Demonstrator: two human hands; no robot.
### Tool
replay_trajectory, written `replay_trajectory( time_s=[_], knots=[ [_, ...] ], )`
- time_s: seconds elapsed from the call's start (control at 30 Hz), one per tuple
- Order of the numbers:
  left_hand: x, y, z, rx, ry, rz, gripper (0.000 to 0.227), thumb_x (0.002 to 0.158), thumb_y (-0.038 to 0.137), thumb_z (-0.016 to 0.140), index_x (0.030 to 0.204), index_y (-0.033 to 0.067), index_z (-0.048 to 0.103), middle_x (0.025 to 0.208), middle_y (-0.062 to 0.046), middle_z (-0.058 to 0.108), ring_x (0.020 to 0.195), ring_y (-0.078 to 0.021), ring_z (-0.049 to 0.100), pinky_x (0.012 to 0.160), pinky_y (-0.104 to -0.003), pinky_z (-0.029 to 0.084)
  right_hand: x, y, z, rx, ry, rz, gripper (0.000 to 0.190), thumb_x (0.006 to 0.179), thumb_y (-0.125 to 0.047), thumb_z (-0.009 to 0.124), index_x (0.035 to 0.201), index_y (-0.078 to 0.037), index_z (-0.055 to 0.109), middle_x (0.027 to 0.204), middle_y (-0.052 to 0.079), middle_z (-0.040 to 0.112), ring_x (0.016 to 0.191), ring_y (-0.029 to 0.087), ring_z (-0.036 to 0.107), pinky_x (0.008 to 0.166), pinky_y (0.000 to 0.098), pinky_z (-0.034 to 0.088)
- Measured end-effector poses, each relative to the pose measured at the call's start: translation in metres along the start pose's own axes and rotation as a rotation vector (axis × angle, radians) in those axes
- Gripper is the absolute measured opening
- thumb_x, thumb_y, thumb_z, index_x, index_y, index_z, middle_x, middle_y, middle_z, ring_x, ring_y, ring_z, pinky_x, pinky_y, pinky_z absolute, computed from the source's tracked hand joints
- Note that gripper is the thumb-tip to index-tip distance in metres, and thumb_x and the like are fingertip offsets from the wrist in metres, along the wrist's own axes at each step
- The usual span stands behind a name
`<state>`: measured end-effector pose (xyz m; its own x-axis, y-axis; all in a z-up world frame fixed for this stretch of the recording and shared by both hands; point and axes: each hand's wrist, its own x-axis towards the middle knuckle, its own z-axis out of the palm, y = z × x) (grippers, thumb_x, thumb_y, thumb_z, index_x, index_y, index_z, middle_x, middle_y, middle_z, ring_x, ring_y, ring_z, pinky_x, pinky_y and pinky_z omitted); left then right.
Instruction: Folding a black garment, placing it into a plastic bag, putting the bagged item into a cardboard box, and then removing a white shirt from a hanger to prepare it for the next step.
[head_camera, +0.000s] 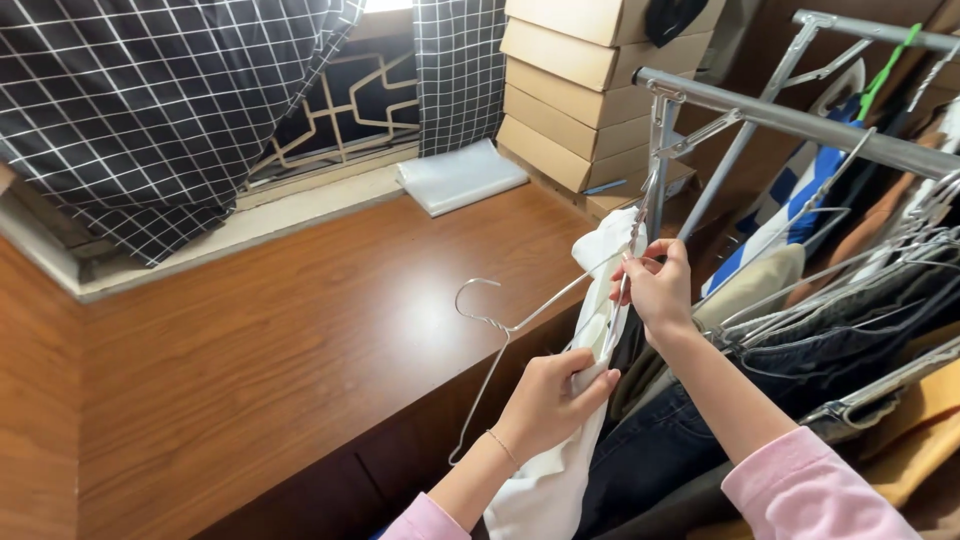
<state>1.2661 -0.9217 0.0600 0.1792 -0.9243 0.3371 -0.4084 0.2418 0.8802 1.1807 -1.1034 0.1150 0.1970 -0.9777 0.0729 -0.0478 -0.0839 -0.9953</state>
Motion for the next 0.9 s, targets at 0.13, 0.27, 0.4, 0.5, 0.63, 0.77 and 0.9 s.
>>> replay_trajectory(
  time_s=[0.13,0.27,0.4,0.5,0.63,0.77,0.9],
  knots=[
    [-0.008,0.005,0.0,0.003,0.011,-0.097,0.047,0.107,0.041,0.069,0.078,0.0133,0.044,0.066,0.002,0.041,0.061,-0.0121,0.033,0.058,-0.032,0.028,0.001,0.009,0.002,0.064,-0.02,0.0,0.021,0.113,-0.007,0.055,0.11,-0.013,0.035,0.081,0.015,0.066,0.054,0.023,0.056,0.054,0.0349,0.045],
    [-0.033,-0.015,0.018,-0.13,0.345,0.049,0.02,0.103,0.032,0.065,0.109,0.0127,0.065,0.098,-0.002,0.067,0.091,-0.0149,0.065,0.077,-0.03,0.056,-0.004,0.011,0.001,0.123,-0.049,-0.02,0.023,0.115,-0.007,0.053,0.111,-0.015,0.032,0.08,0.012,0.063,0.055,0.022,0.055,0.055,0.0347,0.042],
    [-0.077,-0.107,0.066,0.085,0.855,-0.173,0.062,0.072,0.029,0.101,0.113,0.019,0.056,0.131,-0.005,0.051,0.124,-0.0211,0.057,0.1,-0.039,0.049,-0.018,-0.001,-0.007,0.16,-0.103,0.001,0.024,0.114,-0.006,0.053,0.11,-0.014,0.03,0.079,0.014,0.063,0.055,0.024,0.054,0.054,0.0349,0.039],
    [-0.042,-0.141,0.082,-0.134,0.668,-0.529,0.137,0.068,0.029,0.114,0.158,0.0129,0.011,0.168,-0.019,0.02,0.159,-0.0337,0.025,0.132,-0.052,0.022,-0.025,-0.009,-0.01,0.172,-0.127,-0.022,0.024,0.114,-0.004,0.052,0.111,-0.014,0.031,0.079,0.016,0.063,0.055,0.026,0.053,0.056,0.0367,0.042],
    [-0.009,-0.131,0.065,-0.502,0.567,-0.347,0.091,0.082,0.042,0.089,0.152,0.0222,0.035,0.105,-0.003,0.084,0.107,-0.0189,0.081,0.105,-0.036,0.059,-0.032,-0.018,-0.022,0.143,-0.119,-0.035,0.025,0.113,-0.004,0.053,0.11,-0.013,0.031,0.082,0.017,0.064,0.056,0.025,0.051,0.056,0.037,0.042],
    [-0.032,-0.092,0.028,-0.258,0.188,-0.355,0.04,0.11,0.046,0.055,0.089,0.0149,0.068,0.063,0.003,0.049,0.062,-0.0101,0.046,0.062,-0.027,0.039,-0.008,0.007,-0.038,0.22,-0.042,-0.058,0.028,0.111,-0.001,0.054,0.111,-0.015,0.029,0.08,0.015,0.062,0.052,0.023,0.05,0.056,0.0348,0.044],
    [-0.075,-0.087,-0.033,-0.524,-0.211,-0.32,0.037,0.117,0.036,0.051,0.097,0.0089,0.068,0.058,0.007,0.03,0.051,-0.0043,0.027,0.048,-0.022,0.02,0.003,0.013,-0.048,0.225,0.031,-0.024,0.027,0.113,-0.004,0.054,0.113,-0.015,0.029,0.083,0.017,0.061,0.054,0.021,0.05,0.051,0.0322,0.041]
  ],
)
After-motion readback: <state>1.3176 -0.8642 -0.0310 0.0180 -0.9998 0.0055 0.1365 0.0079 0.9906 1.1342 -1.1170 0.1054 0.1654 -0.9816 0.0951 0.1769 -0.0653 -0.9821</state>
